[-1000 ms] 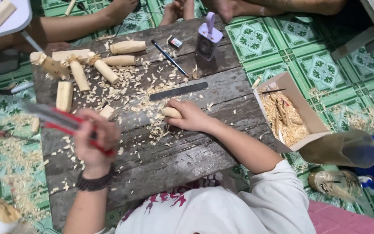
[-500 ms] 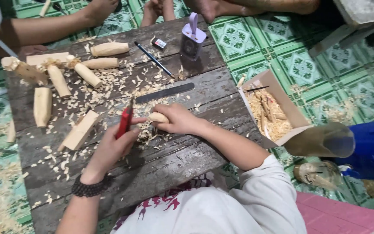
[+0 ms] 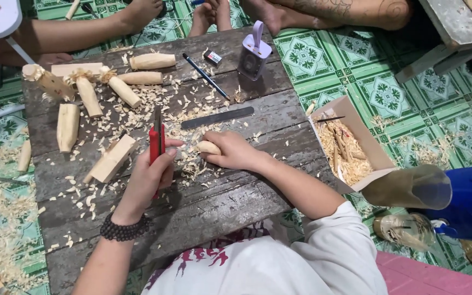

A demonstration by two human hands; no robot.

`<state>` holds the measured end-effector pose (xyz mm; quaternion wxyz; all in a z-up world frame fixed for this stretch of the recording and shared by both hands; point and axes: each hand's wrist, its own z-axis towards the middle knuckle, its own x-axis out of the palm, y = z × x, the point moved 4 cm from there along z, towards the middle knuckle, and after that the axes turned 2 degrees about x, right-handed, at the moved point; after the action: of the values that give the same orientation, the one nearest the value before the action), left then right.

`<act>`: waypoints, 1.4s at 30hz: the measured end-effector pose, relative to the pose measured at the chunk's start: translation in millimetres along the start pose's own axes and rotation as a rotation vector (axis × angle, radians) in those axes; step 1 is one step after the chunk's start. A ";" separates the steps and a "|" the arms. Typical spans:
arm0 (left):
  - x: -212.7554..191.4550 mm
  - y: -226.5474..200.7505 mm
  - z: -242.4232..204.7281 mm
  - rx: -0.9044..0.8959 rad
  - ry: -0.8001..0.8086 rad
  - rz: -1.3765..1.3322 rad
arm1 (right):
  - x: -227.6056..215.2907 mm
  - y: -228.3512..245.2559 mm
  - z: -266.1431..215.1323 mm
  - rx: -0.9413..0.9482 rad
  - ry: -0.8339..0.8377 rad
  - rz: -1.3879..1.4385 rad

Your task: The person is carving a small wooden figurine using a hand-held carving knife.

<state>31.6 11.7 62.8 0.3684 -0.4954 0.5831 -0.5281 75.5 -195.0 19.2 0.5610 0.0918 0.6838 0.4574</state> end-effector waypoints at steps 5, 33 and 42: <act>-0.5 7.1 2.4 -0.020 -0.002 -0.040 | 0.3 -0.8 -0.1 -0.017 0.021 -0.007; -4.0 16.7 7.7 -0.107 -0.040 0.032 | 11.4 -3.6 -3.8 -0.178 0.012 -0.178; -2.9 14.8 7.9 -0.073 -0.036 0.041 | -16.4 -27.5 -5.2 -0.318 -0.533 -0.014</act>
<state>37.0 11.7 46.6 0.3714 -0.5059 0.6052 -0.4897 87.6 -223.7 10.1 0.7310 0.1148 0.4330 0.5147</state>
